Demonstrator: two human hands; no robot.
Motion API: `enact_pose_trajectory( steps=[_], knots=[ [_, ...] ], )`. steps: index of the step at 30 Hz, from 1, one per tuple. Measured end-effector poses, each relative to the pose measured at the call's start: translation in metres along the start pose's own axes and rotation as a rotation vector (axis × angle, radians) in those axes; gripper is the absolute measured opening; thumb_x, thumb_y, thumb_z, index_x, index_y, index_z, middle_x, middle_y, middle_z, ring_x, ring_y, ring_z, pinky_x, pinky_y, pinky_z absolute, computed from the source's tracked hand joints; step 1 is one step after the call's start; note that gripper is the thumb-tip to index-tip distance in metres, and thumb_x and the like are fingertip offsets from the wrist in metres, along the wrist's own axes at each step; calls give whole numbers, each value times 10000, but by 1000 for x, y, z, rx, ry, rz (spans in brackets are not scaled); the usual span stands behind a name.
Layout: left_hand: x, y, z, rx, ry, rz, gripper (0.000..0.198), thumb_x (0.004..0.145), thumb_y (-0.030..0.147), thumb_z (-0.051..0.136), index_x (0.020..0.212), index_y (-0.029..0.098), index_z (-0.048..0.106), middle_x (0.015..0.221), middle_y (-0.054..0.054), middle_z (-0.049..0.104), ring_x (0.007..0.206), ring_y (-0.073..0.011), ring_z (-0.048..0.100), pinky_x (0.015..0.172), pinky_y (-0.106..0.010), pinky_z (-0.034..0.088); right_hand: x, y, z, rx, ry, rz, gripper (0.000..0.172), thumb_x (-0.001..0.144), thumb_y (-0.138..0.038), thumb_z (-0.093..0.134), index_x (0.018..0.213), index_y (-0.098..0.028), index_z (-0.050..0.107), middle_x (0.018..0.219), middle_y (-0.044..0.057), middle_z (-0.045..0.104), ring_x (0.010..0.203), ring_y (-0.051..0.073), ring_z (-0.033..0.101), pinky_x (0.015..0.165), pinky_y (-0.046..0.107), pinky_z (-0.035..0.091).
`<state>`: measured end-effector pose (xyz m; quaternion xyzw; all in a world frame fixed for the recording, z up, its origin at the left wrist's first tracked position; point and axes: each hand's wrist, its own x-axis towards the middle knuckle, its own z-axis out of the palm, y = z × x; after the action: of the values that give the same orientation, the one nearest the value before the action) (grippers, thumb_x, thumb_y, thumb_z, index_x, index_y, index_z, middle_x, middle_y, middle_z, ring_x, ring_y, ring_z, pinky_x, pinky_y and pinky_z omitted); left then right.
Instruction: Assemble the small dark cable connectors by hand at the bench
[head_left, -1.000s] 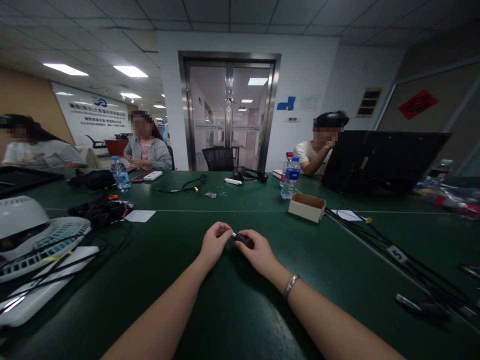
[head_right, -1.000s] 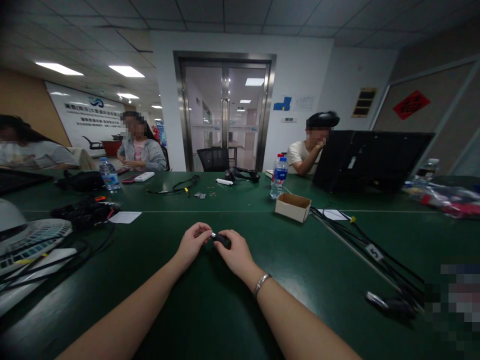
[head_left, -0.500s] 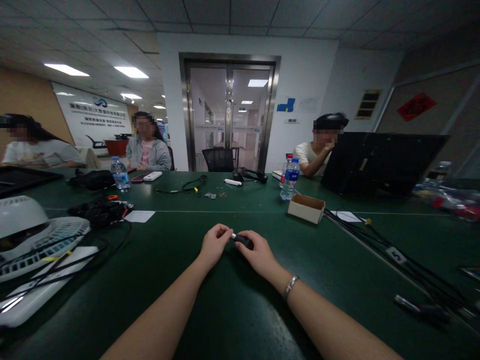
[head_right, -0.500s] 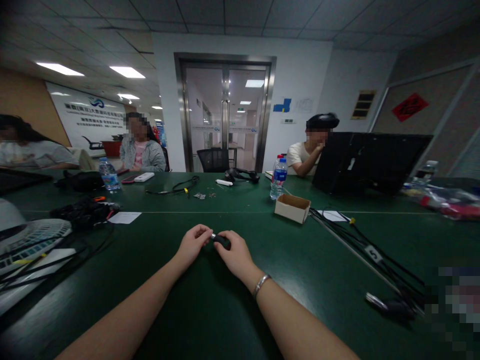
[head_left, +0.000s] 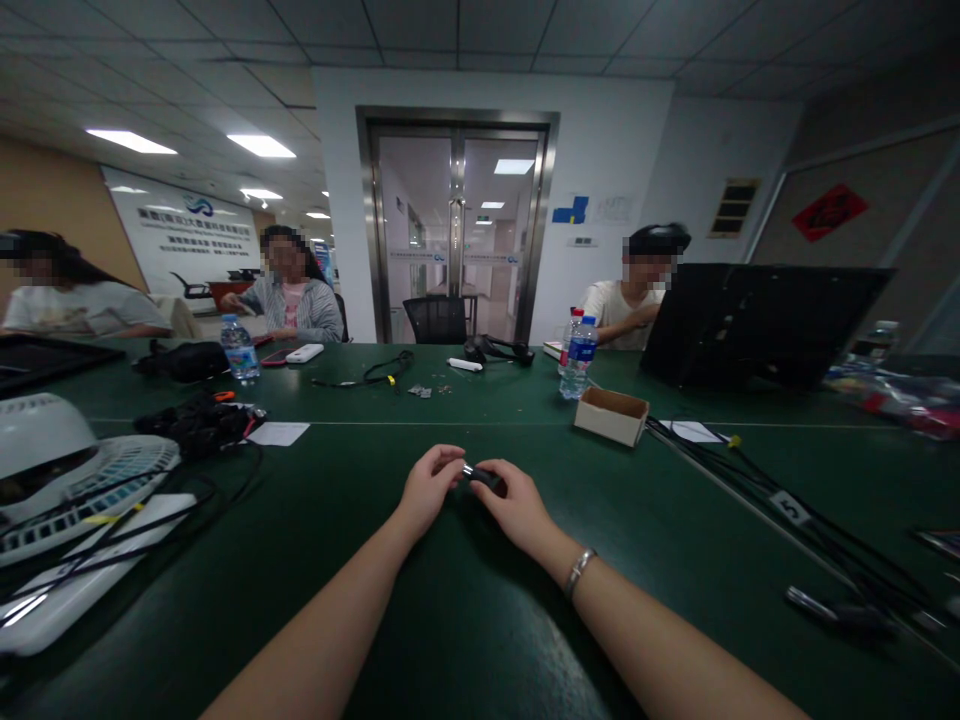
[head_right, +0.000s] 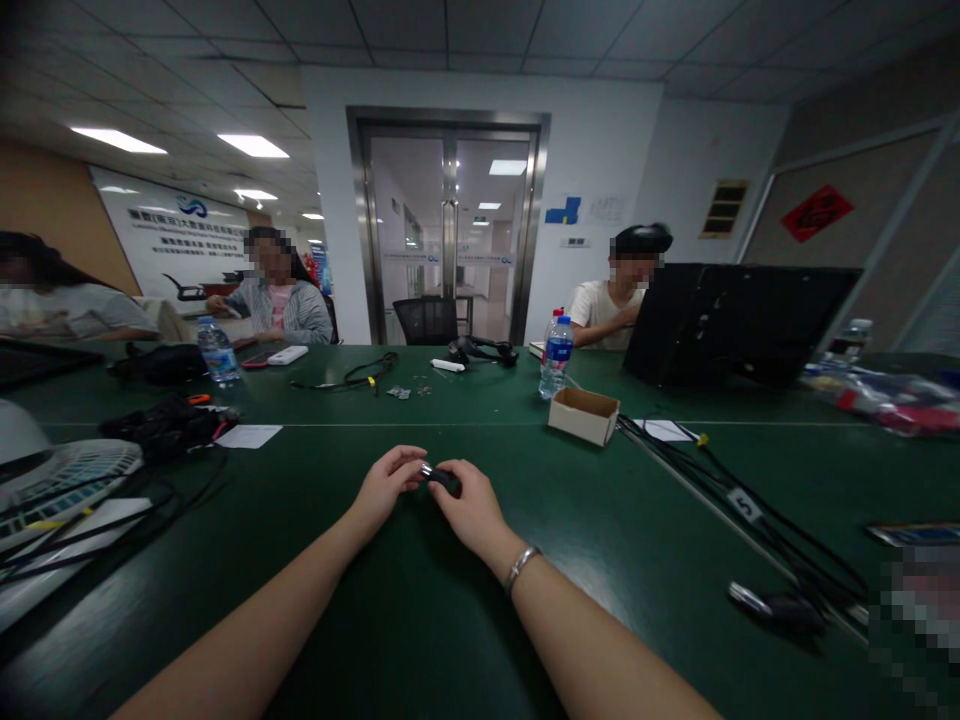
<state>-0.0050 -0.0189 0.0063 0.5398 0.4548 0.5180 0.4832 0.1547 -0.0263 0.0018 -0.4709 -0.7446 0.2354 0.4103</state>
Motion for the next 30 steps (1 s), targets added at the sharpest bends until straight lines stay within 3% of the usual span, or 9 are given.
enact_pose_trajectory(
  steps=[10, 25, 30],
  knots=[
    [-1, 0, -1, 67, -3, 16, 178, 722, 261, 587, 870, 170, 624, 867, -44, 622, 800, -173, 582, 701, -289, 463, 1, 0, 0, 0, 0, 5, 193, 776, -269, 580, 943, -198, 645, 908, 36, 638, 830, 174, 576, 750, 303, 451],
    [3, -4, 1, -33, 16, 30, 259, 674, 247, 626, 924, 176, 613, 930, -65, 652, 870, -189, 605, 693, -269, 456, 1, 3, 2, 63, 0, 14, 193, 786, -292, 564, 927, -189, 647, 874, 38, 649, 766, 163, 581, 682, 282, 464],
    [2, -4, 3, -45, -54, 17, 259, 689, 248, 643, 938, 176, 628, 1011, -77, 665, 947, -202, 602, 797, -302, 459, 0, 4, 3, 254, 22, 107, 352, 824, -380, 514, 1139, -223, 522, 878, 25, 610, 583, 114, 542, 520, 245, 457]
  ],
)
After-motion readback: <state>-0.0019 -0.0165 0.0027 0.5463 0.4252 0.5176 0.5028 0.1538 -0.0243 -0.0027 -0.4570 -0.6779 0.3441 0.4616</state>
